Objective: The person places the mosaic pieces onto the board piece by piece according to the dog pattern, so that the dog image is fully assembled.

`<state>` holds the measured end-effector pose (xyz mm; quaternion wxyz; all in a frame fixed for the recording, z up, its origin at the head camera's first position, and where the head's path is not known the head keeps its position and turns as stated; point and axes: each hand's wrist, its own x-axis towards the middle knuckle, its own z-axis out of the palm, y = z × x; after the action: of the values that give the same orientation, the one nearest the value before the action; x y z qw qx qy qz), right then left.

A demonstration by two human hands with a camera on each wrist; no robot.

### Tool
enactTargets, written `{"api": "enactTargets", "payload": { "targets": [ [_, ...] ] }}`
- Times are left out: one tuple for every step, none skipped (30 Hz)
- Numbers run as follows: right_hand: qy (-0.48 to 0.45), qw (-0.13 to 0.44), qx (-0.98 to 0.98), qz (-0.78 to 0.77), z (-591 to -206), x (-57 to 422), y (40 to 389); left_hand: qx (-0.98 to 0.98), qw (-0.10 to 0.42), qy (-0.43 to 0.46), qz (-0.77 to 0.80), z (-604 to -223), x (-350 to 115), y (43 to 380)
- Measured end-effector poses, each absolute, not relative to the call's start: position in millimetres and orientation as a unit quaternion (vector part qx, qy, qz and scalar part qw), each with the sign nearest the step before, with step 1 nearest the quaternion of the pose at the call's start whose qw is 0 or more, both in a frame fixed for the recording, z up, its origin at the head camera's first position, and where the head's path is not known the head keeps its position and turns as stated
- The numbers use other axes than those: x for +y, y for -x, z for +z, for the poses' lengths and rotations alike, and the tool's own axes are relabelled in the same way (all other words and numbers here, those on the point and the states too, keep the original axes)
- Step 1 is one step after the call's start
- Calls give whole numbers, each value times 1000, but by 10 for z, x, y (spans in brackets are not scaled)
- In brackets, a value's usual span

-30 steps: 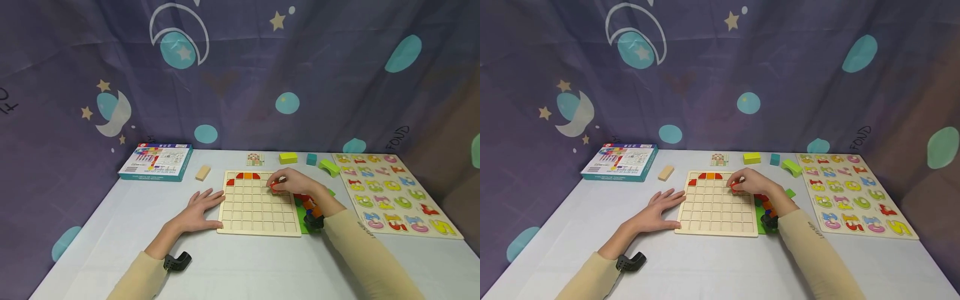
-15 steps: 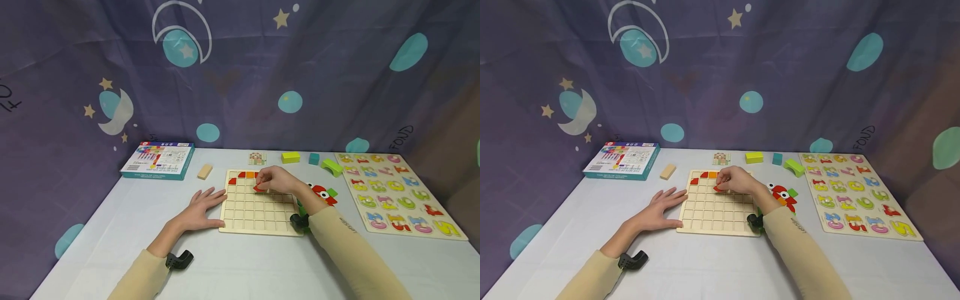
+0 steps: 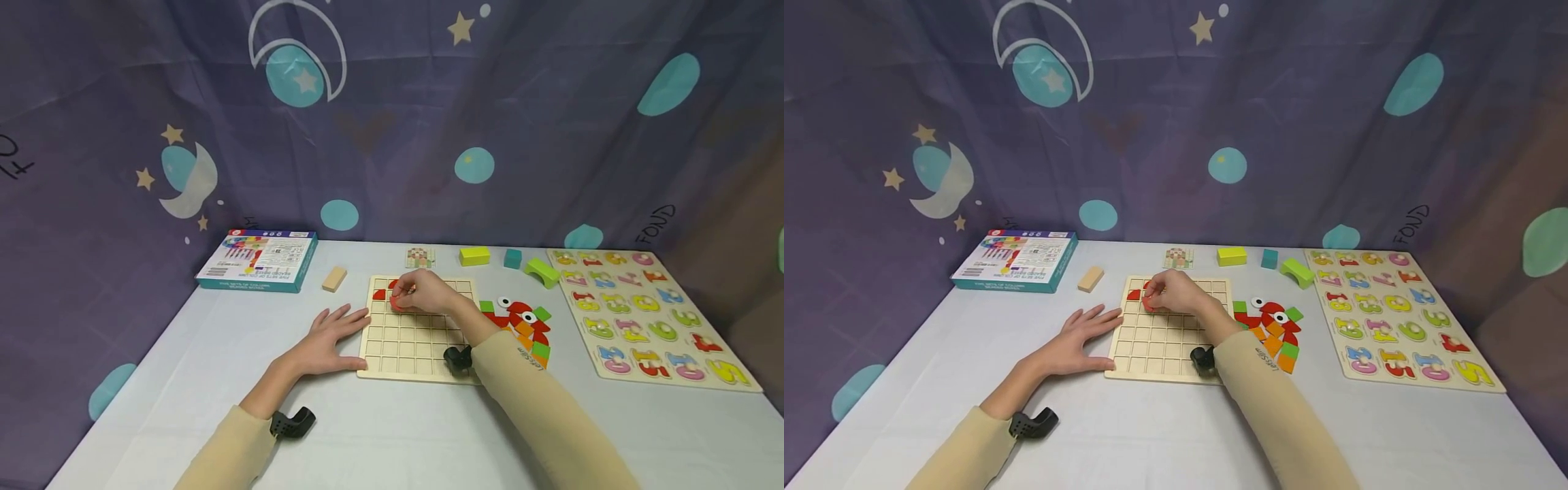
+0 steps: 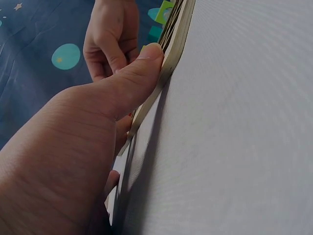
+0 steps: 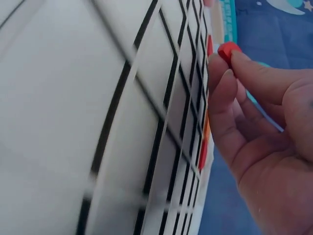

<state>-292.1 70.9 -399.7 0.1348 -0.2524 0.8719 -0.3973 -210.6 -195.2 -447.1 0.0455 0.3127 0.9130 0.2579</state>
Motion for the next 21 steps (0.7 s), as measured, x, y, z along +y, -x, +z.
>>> {"api": "enactTargets", "payload": {
  "targets": [
    [251, 135, 873, -396, -4002, 674, 2921, 913, 45, -313, 258, -4471, -1953, 2106],
    [248, 136, 874, -394, -4007, 637, 2921, 913, 44, -313, 257, -4474, -1956, 2107],
    [247, 135, 877, -390, -4014, 602, 2921, 913, 43, -313, 257, -4475, -1957, 2107],
    [244, 137, 878, -388, -4021, 568, 2921, 913, 43, -314, 257, -4477, -1958, 2107],
    [240, 138, 881, -384, -4028, 535, 2921, 913, 42, -314, 258, -4481, -1960, 2109],
    [239, 138, 882, -381, -4031, 505, 2919, 912, 41, -314, 259, -4484, -1960, 2110],
    [236, 138, 884, -379, -4035, 474, 2918, 912, 40, -314, 260, -4487, -1961, 2110],
    [234, 138, 885, -378, -4038, 445, 2919, 912, 40, -314, 261, -4490, -1963, 2110],
    [232, 137, 887, -376, -4039, 420, 2918, 912, 39, -315, 261, -4494, -1964, 2111],
    [231, 136, 888, -373, -4040, 396, 2918, 911, 37, -316, 262, -4497, -1964, 2112],
    [232, 132, 892, -366, -4041, 377, 2917, 911, 36, -317, 263, -4499, -1964, 2113],
    [234, 129, 894, -360, -4042, 360, 2917, 910, 35, -317, 264, -4499, -1964, 2113],
    [236, 125, 898, -350, -4044, 345, 2917, 910, 34, -318, 265, -4499, -1965, 2114],
    [239, 121, 901, -342, -4045, 333, 2916, 910, 34, -318, 265, -4498, -1965, 2113],
    [243, 117, 903, -335, -4045, 323, 2913, 910, 33, -318, 265, -4497, -1965, 2113],
    [246, 113, 906, -326, -4046, 316, 2911, 910, 33, -317, 265, -4493, -1965, 2113],
    [249, 111, 907, -322, -4046, 311, 2907, 910, 34, -317, 264, -4491, -1965, 2113],
    [250, 110, 907, -320, -4046, 307, 2904, 911, 36, -317, 263, -4489, -1966, 2113],
    [251, 108, 907, -319, -4045, 306, 2899, 911, 36, -316, 262, -4487, -1965, 2113],
    [249, 108, 907, -321, -4044, 305, 2894, 911, 37, -316, 262, -4484, -1965, 2113],
    [250, 106, 908, -320, -4043, 306, 2890, 911, 37, -317, 261, -4483, -1966, 2112]
  ]
}}
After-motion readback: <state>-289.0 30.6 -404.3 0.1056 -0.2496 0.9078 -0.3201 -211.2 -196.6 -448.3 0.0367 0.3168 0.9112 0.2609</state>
